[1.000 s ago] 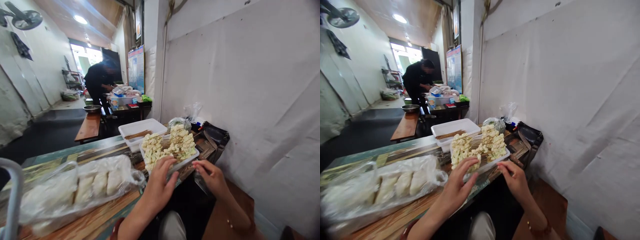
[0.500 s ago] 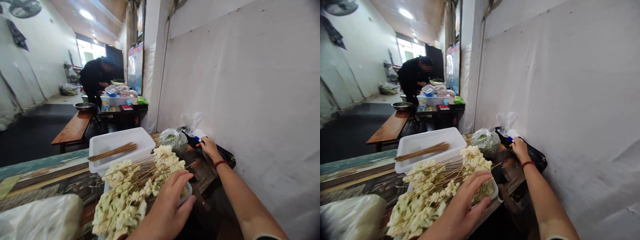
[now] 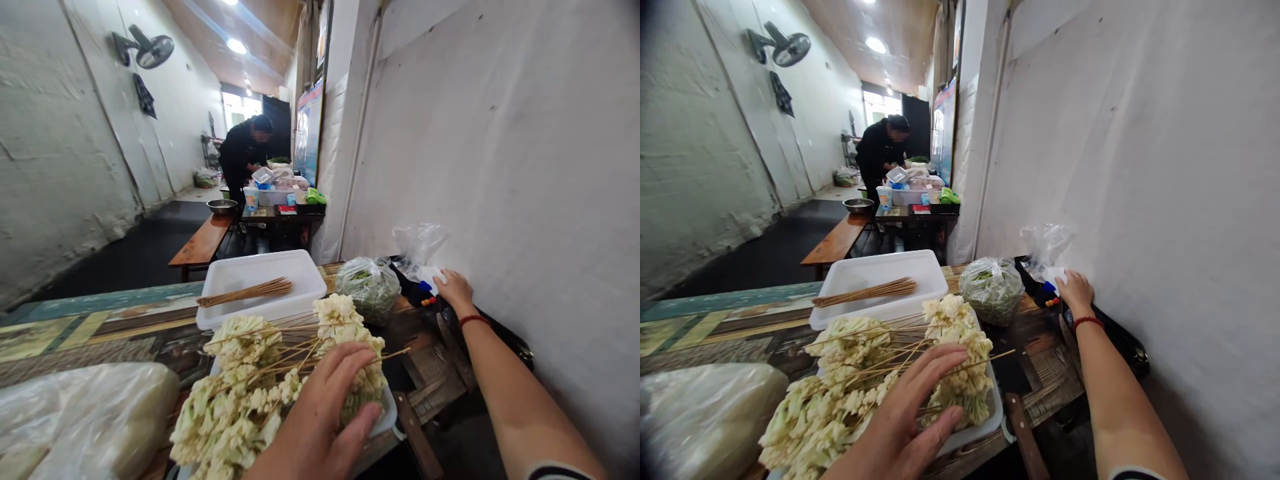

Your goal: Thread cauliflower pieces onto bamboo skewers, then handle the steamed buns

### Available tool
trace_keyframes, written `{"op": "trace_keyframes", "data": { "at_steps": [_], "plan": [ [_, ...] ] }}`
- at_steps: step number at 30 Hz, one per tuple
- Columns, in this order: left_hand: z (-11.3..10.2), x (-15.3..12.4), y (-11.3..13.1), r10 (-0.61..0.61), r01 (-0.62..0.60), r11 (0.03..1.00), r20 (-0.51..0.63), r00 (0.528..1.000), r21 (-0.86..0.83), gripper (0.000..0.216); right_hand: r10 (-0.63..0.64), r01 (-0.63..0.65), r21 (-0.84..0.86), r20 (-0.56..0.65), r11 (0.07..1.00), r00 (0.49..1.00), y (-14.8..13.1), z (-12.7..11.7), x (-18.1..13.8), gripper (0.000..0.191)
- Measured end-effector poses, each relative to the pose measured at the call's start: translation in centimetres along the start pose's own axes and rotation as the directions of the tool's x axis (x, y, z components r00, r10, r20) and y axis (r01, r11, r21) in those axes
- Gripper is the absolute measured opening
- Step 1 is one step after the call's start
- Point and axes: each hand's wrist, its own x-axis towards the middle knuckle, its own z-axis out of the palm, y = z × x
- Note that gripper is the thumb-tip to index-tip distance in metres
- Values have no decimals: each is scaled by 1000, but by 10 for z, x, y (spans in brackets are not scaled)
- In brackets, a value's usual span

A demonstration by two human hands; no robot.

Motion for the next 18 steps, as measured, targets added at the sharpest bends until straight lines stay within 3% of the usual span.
{"op": "trace_keyframes", "data": {
  "at_steps": [5, 8, 12, 14, 15, 17, 18],
  "plan": [
    [-6, 2, 2, -73, 73, 997, -1, 997, -19, 43, -23, 70, 392, -125, 917, 992, -53, -31, 1, 50],
    [-7, 1, -2, -114, 112, 991, -17, 993, -70, 38, -37, 108, 572, -135, 813, 990, -97, -52, -23, 50],
    [-10, -5, -3, -194, 170, 950, -70, 979, -260, 48, -115, 120, 728, -57, 675, 992, -169, -77, -97, 37],
    [-14, -11, 2, -259, 201, 887, -86, 962, -416, 60, -179, 56, 861, 41, 505, 983, -205, -82, -148, 32],
    [-17, -15, 6, -280, 206, 841, -79, 957, -500, 67, -204, 4, 877, 108, 481, 973, -221, -83, -174, 30],
    [-25, -26, 12, -283, 197, 724, -23, 959, -662, 71, -296, -8, 829, 208, 559, 932, -244, -80, -224, 18],
    [-29, -33, 14, -287, 192, 664, -9, 958, -722, 65, -380, 102, 779, 183, 619, 907, -251, -77, -246, 13]
  ]
}}
